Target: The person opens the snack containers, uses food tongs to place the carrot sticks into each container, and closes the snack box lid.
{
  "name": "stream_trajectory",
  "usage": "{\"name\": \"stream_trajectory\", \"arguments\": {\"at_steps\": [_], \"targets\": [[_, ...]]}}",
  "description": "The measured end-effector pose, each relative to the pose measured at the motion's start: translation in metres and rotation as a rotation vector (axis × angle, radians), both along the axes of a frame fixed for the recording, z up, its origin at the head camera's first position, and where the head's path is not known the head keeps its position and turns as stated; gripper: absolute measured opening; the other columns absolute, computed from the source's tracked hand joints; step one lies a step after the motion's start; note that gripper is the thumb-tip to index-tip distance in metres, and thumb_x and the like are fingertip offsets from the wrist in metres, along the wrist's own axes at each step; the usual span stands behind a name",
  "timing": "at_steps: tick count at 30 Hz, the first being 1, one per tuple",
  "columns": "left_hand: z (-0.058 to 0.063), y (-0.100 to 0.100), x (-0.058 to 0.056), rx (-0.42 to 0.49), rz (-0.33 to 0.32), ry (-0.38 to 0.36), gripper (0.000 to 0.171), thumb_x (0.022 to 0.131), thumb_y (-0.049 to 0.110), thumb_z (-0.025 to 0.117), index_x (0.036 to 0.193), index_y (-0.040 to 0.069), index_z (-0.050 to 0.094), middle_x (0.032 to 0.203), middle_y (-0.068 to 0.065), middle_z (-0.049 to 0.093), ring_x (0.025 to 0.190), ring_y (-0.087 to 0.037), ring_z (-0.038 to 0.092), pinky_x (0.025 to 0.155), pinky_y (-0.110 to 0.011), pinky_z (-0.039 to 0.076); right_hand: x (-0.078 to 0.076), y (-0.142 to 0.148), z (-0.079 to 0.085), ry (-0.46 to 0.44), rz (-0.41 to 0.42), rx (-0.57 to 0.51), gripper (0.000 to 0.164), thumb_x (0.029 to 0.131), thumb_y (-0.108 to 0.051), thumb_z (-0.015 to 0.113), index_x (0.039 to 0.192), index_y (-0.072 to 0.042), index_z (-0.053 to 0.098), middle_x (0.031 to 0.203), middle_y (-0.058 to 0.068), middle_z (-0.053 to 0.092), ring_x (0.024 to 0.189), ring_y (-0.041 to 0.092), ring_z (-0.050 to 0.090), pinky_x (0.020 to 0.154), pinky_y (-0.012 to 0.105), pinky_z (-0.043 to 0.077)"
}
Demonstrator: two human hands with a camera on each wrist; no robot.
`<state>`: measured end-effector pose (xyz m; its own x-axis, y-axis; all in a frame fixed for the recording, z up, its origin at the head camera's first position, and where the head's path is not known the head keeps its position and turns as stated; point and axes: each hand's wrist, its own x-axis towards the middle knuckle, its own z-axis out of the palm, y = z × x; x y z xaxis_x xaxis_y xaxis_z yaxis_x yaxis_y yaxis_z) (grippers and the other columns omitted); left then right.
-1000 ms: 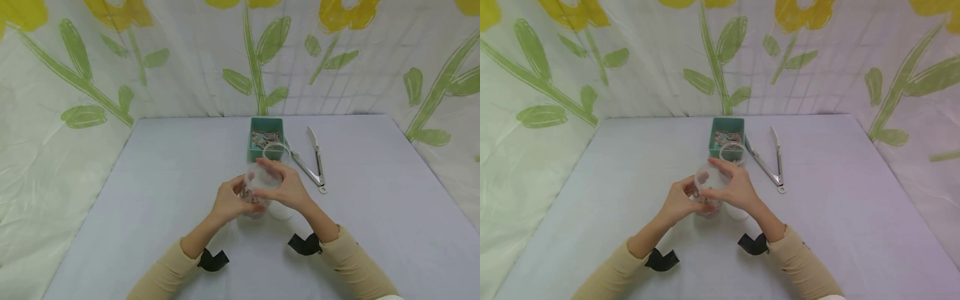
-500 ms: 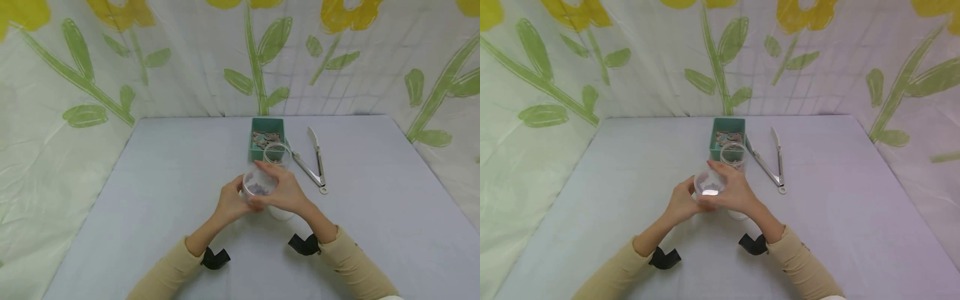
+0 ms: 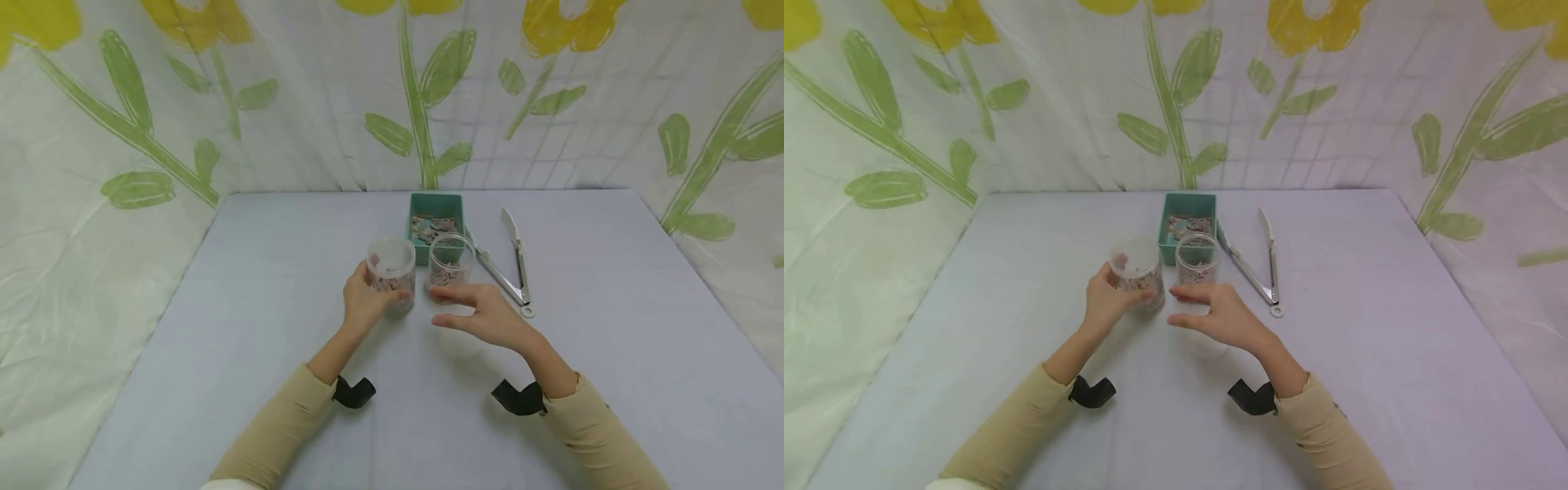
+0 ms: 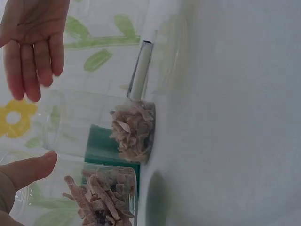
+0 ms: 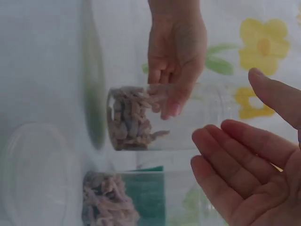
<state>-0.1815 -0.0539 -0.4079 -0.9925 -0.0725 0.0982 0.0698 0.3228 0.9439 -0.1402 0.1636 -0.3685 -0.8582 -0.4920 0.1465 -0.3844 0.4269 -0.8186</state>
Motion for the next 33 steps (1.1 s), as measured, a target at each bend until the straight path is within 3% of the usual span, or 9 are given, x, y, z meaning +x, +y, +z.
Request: {"name": "stream_trajectory", "arguments": {"at_steps": [3, 11, 14, 18, 20, 23, 27, 29, 33], "targets": [[-0.006, -0.001, -0.006, 0.027, 0.009, -0.021, 0.079, 0.066, 0.006, 0.089, 0.135, -0.003, 0.051, 0.131, -0.020, 0.058, 0.126, -0.034, 0.050, 0.105, -0.048, 0.039, -0.002, 0.002, -0.012, -0.004, 0.033, 0.127, 0.048, 0.087, -0.019, 0.074, 0.126, 0.005, 0.061, 0.121, 0.019, 0.065, 0.107, 0.032, 0.063, 0.092, 0.050, 0.050], [-0.019, -0.003, -0.022, 0.018, -0.009, -0.026, 0.083, 0.067, 0.004, 0.088, 0.138, -0.006, 0.046, 0.135, -0.022, 0.054, 0.129, -0.036, 0.047, 0.107, -0.047, 0.037, 0.001, 0.006, -0.032, 0.029, 0.015, 0.552, 0.067, 0.080, -0.024, 0.080, 0.135, 0.003, 0.054, 0.138, 0.023, 0.050, 0.128, 0.041, 0.045, 0.102, 0.052, 0.040], [-0.018, -0.004, -0.025, -0.040, -0.040, -0.031, 0.089, 0.067, 0.005, 0.088, 0.142, -0.005, 0.041, 0.140, -0.023, 0.049, 0.132, -0.037, 0.042, 0.110, -0.049, 0.033, 0.002, 0.007, -0.035, 0.032, 0.019, 0.587, 0.072, 0.077, -0.024, 0.083, 0.135, 0.003, 0.053, 0.140, 0.025, 0.047, 0.130, 0.042, 0.043, 0.103, 0.053, 0.039], [-0.008, -0.006, -0.020, -0.116, -0.058, -0.020, 0.110, 0.066, 0.007, 0.089, 0.151, -0.003, 0.021, 0.155, -0.022, 0.025, 0.144, -0.036, 0.022, 0.115, -0.050, 0.019, 0.003, 0.013, -0.036, 0.027, 0.030, 0.581, 0.076, 0.076, -0.023, 0.083, 0.139, 0.003, 0.049, 0.143, 0.025, 0.043, 0.132, 0.042, 0.040, 0.104, 0.053, 0.038], [0.001, -0.005, -0.010, -0.118, -0.044, 0.044, 0.117, 0.066, 0.007, 0.090, 0.154, -0.002, 0.012, 0.159, -0.021, 0.014, 0.146, -0.035, 0.013, 0.116, -0.050, 0.014, 0.004, 0.017, -0.037, 0.014, 0.034, 0.570, 0.077, 0.077, -0.023, 0.083, 0.141, 0.003, 0.047, 0.145, 0.025, 0.041, 0.133, 0.041, 0.039, 0.105, 0.053, 0.037], [0.014, 0.001, 0.010, -0.079, -0.031, 0.263, 0.113, 0.068, 0.005, 0.088, 0.153, -0.004, 0.014, 0.158, -0.022, 0.017, 0.145, -0.035, 0.017, 0.115, -0.051, 0.019, 0.004, 0.022, -0.037, -0.009, 0.025, 0.554, 0.078, 0.078, -0.022, 0.082, 0.142, 0.003, 0.045, 0.146, 0.025, 0.040, 0.133, 0.041, 0.039, 0.104, 0.054, 0.037], [0.024, 0.016, 0.039, -0.058, -0.157, 0.499, 0.101, 0.071, 0.002, 0.085, 0.149, -0.008, 0.023, 0.154, -0.025, 0.027, 0.142, -0.036, 0.026, 0.112, -0.051, 0.027, 0.002, 0.021, -0.040, -0.006, 0.016, 0.563, 0.077, 0.078, -0.024, 0.082, 0.140, 0.005, 0.046, 0.144, 0.027, 0.042, 0.131, 0.043, 0.041, 0.103, 0.054, 0.038], [0.026, 0.024, 0.048, -0.058, -0.268, 0.458, 0.098, 0.074, 0.004, 0.084, 0.151, -0.005, 0.023, 0.155, -0.023, 0.027, 0.142, -0.035, 0.027, 0.111, -0.052, 0.028, 0.000, 0.018, -0.041, 0.002, 0.014, 0.577, 0.077, 0.079, -0.026, 0.081, 0.140, 0.005, 0.047, 0.144, 0.027, 0.042, 0.131, 0.043, 0.041, 0.103, 0.054, 0.038], [0.020, 0.037, 0.049, -0.076, -0.397, 0.186, 0.097, 0.080, 0.015, 0.082, 0.154, 0.002, 0.020, 0.158, -0.017, 0.024, 0.143, -0.034, 0.024, 0.110, -0.057, 0.028, -0.001, 0.012, -0.042, -0.006, 0.009, 0.599, 0.077, 0.079, -0.028, 0.081, 0.140, 0.004, 0.047, 0.145, 0.027, 0.040, 0.133, 0.043, 0.039, 0.102, 0.055, 0.039]]}}
